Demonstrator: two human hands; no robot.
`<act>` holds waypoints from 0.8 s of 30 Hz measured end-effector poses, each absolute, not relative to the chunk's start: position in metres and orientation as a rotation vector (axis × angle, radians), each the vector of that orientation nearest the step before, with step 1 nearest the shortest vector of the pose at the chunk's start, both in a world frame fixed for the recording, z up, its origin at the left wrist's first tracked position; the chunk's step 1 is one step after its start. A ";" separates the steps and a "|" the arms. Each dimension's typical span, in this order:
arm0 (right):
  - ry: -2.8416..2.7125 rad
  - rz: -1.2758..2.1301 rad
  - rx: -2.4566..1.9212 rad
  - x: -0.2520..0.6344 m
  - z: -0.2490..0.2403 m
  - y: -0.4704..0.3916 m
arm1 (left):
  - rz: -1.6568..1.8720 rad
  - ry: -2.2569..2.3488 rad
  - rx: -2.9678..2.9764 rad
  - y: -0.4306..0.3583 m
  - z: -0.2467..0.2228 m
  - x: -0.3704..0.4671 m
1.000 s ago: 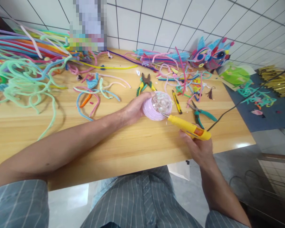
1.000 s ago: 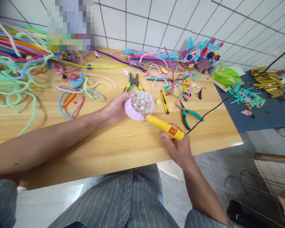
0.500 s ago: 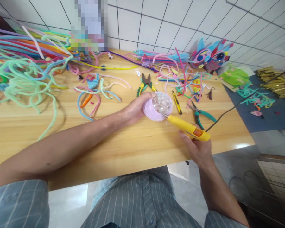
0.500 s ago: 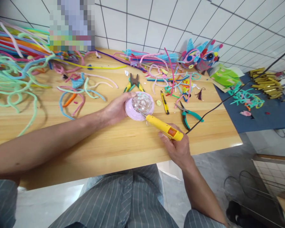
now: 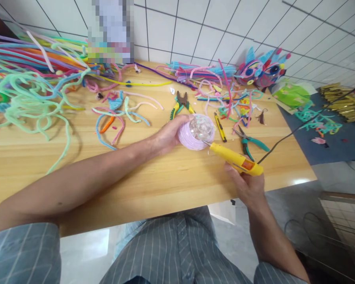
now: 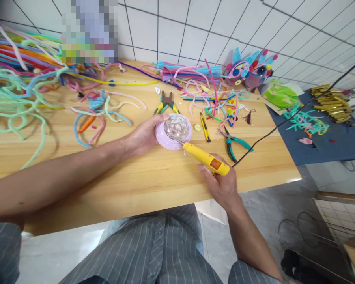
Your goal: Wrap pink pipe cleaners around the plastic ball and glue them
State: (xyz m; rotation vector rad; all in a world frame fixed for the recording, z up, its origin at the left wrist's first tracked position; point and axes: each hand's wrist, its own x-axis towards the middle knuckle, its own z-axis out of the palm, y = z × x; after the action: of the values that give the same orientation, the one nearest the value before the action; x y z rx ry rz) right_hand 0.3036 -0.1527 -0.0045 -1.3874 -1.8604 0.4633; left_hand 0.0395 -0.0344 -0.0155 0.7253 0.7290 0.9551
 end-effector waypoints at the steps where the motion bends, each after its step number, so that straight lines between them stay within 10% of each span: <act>1: -1.857 0.462 -1.384 0.304 -0.005 -0.153 | 0.956 0.729 0.726 -0.034 -0.016 0.039; 24: -1.850 0.468 -1.386 0.304 -0.007 -0.154 | 0.948 0.724 0.722 -0.036 -0.015 0.039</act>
State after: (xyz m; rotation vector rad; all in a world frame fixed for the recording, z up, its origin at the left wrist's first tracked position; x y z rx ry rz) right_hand 0.3043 -0.1537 -0.0074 -1.3862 -1.8501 0.4683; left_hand 0.0391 -0.0358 -0.0148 0.7222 0.7238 0.9478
